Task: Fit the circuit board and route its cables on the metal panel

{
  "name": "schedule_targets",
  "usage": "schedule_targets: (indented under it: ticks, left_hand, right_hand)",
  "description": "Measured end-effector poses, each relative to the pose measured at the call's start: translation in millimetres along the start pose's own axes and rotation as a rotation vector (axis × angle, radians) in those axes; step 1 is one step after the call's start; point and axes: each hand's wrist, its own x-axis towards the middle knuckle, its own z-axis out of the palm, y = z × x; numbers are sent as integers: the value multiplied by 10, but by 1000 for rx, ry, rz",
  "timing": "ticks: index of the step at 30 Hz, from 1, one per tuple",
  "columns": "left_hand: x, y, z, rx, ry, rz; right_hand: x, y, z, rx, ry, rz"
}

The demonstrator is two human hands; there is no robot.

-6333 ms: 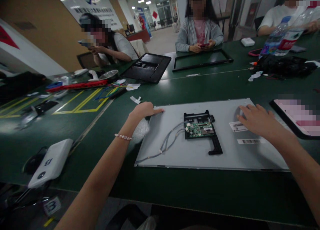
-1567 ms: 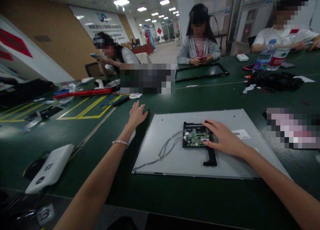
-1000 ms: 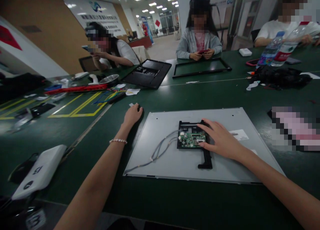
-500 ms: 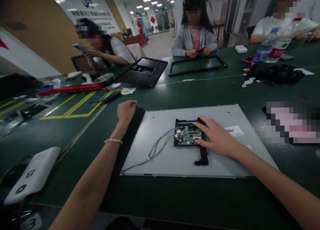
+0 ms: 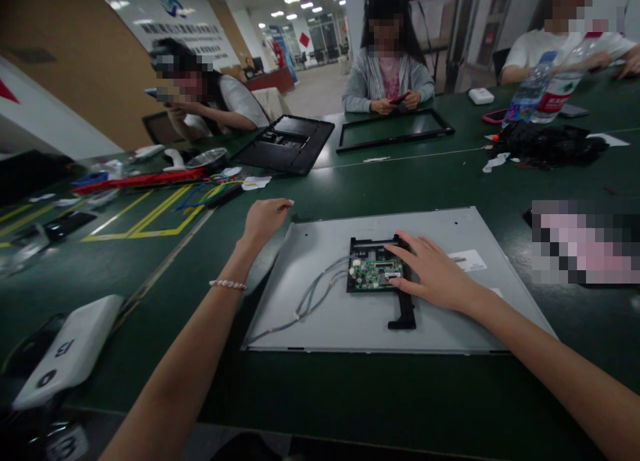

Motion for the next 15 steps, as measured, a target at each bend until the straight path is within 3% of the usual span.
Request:
schedule_targets:
  ticks: [8, 15]
  left_hand:
    - [25, 247, -96, -13, -138, 230]
    - [4, 497, -331, -142, -61, 379]
  right_hand:
    - [-9, 18, 13, -8, 19, -12]
    - [-17, -14, -13, 15, 26, 8]
